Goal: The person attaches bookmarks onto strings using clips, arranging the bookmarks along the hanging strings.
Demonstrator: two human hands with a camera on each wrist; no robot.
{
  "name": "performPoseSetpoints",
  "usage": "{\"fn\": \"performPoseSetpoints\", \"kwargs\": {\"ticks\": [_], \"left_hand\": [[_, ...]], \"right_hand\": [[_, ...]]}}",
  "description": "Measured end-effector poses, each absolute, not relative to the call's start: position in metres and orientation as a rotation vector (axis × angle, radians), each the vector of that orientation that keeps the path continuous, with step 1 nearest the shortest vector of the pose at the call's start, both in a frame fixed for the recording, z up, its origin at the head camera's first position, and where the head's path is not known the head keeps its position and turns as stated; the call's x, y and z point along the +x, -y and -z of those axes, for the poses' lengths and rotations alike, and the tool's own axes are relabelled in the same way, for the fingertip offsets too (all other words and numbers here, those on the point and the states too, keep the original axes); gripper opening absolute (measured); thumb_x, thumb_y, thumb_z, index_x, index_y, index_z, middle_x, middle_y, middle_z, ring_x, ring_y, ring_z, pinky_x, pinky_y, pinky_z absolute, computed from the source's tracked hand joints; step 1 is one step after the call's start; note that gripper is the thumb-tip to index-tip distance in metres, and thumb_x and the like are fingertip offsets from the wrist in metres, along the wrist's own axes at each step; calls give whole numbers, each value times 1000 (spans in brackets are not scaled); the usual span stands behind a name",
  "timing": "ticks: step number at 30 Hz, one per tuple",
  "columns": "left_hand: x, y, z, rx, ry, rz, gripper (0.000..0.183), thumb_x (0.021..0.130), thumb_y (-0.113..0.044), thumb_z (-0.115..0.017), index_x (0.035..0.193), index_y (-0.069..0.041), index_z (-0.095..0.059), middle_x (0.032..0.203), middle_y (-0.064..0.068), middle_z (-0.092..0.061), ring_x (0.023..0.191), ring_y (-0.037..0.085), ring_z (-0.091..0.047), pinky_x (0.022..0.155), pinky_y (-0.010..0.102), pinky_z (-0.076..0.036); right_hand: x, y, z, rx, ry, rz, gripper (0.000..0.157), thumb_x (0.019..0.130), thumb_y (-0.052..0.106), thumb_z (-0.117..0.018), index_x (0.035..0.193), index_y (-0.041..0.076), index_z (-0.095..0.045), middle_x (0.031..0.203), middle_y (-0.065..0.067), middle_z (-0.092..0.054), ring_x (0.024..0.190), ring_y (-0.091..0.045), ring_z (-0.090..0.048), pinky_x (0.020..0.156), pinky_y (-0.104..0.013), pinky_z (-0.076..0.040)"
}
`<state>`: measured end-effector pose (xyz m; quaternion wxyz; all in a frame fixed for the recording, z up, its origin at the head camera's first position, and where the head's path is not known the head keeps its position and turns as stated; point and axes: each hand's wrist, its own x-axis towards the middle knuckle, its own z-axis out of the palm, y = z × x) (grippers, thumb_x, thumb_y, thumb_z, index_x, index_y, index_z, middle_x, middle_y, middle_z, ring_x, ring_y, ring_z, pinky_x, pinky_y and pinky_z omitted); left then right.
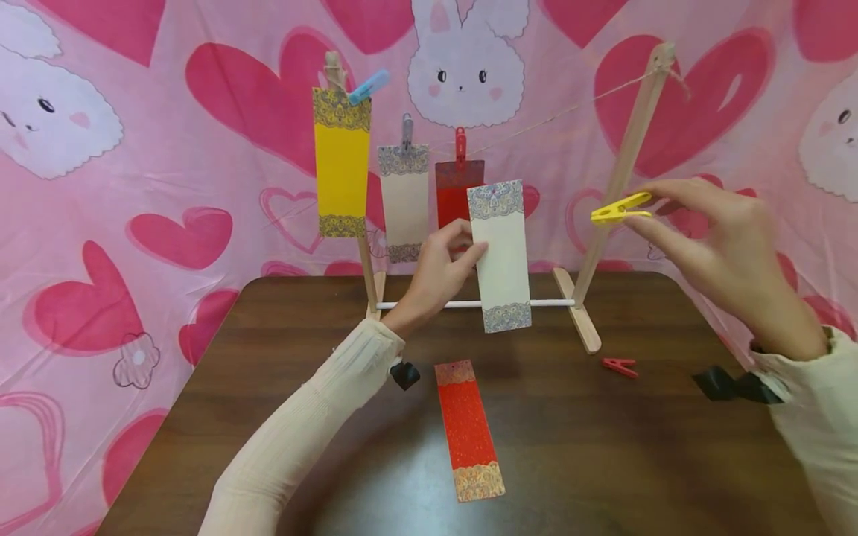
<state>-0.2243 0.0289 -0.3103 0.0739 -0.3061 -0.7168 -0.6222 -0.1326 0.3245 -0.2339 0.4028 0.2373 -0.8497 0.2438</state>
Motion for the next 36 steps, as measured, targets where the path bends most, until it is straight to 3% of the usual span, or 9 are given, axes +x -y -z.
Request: {"fn": "performPoseSetpoints", "kwargs": {"ticks": [3, 6, 11, 19, 28, 33, 36], "left_hand": [[-229, -35, 307, -901, 2137, 1865, 14, 95, -5, -66, 105, 3, -63, 97, 19, -72, 74, 29, -72, 63, 31, -59], [-234, -42, 304, -877, 2173, 1801, 13, 95, -9, -67, 104, -1, -64, 97, 14, -73, 73, 22, -72, 57, 26, -53], [-241, -54, 298, -890, 2193, 1771, 14, 96, -12, -67, 107, -4, -64, 101, 11, -73, 75, 16, -72, 65, 27, -58], [-251, -69, 287, -913, 2216, 1784, 18, 96, -12, -67, 111, -3, -63, 105, 10, -72, 85, 15, -70, 72, 27, -59], [-262, -76, 283, -880, 2303, 1768, 18, 97, -10, -65, 113, -2, -62, 107, 12, -71, 90, 18, -69, 70, 30, -59], [-267, -77, 285, -840, 2306, 1785, 17, 96, -9, -65, 110, -1, -62, 105, 13, -71, 87, 19, -68, 69, 31, -60], [-270, -78, 286, -797, 2313, 1793, 16, 96, -8, -66, 110, -1, -62, 102, 13, -72, 85, 19, -69, 68, 32, -60]], "right_hand": [[-137, -317, 226, 597, 2159, -623, 47, 70, -5, -86, 114, -1, -71, 98, -11, -73, 92, 13, -53, 81, -8, -38], [-142, -309, 217, 618, 2200, -775, 45, 73, -7, -84, 113, -5, -65, 103, -5, -72, 93, 4, -60, 84, -9, -43], [-152, -298, 204, 611, 2227, -1119, 37, 78, -6, -80, 110, -4, -62, 100, -1, -73, 91, -12, -68, 78, -13, -51], [-176, -283, 183, 577, 2237, -1031, 29, 83, 11, -81, 109, 3, -71, 93, 4, -71, 83, -13, -65, 77, -16, -49], [-212, -276, 155, 619, 2240, -992, 27, 83, 6, -79, 107, 0, -67, 97, 4, -68, 88, -8, -66, 86, -14, -50], [-226, -271, 144, 603, 2327, -906, 30, 84, 14, -80, 108, 0, -68, 97, 3, -68, 87, -5, -66, 81, -13, -51], [-232, -271, 142, 577, 2381, -772, 29, 86, 19, -79, 104, 0, -69, 90, 4, -65, 78, -8, -61, 71, -11, -49]]}}
